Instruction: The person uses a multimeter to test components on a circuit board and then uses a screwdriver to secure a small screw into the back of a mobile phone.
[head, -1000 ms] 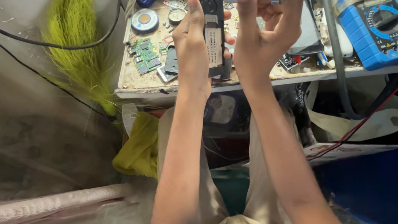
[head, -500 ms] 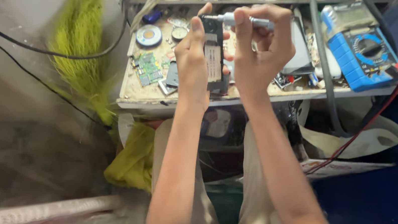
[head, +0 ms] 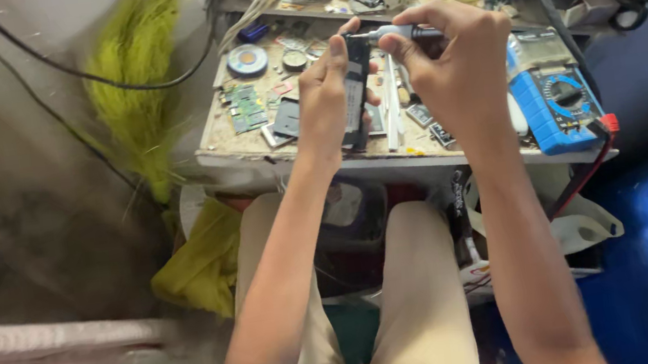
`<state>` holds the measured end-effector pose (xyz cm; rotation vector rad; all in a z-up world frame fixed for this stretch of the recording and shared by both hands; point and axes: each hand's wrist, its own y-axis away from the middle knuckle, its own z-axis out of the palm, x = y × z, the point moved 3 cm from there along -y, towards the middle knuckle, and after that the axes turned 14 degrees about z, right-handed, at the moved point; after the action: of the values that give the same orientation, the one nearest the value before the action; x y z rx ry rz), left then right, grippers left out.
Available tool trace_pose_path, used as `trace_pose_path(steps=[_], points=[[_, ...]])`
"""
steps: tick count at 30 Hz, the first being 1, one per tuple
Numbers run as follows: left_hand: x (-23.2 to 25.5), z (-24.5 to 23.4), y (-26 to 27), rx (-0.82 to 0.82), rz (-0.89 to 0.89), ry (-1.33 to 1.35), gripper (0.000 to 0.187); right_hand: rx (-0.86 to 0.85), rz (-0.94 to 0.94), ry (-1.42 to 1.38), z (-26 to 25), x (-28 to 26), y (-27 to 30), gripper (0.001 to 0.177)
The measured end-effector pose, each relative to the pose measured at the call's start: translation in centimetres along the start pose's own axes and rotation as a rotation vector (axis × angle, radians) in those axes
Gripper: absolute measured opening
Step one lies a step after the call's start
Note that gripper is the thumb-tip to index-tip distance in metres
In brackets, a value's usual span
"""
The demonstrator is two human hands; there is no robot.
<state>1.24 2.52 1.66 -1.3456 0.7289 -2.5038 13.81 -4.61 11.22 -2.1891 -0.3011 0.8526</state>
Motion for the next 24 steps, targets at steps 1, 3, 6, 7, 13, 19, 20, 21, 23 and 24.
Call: trace_pose_path(steps=[1,3,6,7,13,19,20,21,23,24], points=[[-0.1,0.0,0.0,0.001,0.004,0.015,0.055,0.003,0.038,0.044,0.0,-0.2,0.0,0.013],[-0.1,-0.3,0.1,0.026,-0.006,0.006,0.055,0.017,0.109,0.092,0.3,-0.6,0.0,0.019],[0.0,-0.3,0.2,0.032,0.0,0.024,0.054,0.028,0.21,0.131,0.6,-0.8,0.1,0.026],[0.1,-0.3,0.2,0.026,0.002,0.036,0.054,0.017,0.248,0.164,0.5,-0.7,0.1,0.028],[0.0,-0.3,0.1,0.021,0.016,-0.026,0.052,-0.1,0.233,-0.119,0.2,0.3,0.4,0.018],[0.0,-0.2,0.0,0.023,0.02,-0.031,0.052,-0.034,0.101,0.076,0.2,-0.5,0.9,0.015],[0.0,-0.3,-0.1,0.026,0.024,-0.035,0.052,-0.008,0.03,0.129,0.1,-0.8,0.9,0.016],[0.0,-0.3,0.0,0.026,0.022,-0.038,0.052,-0.013,0.063,0.184,0.2,-0.7,0.9,0.019],[-0.1,-0.2,0.0,0.027,0.027,-0.046,0.052,-0.016,0.127,0.296,0.2,-0.4,0.7,0.028],[0.0,-0.2,0.1,0.027,0.033,-0.052,0.053,-0.035,0.204,0.305,0.2,-0.2,0.7,0.032]])
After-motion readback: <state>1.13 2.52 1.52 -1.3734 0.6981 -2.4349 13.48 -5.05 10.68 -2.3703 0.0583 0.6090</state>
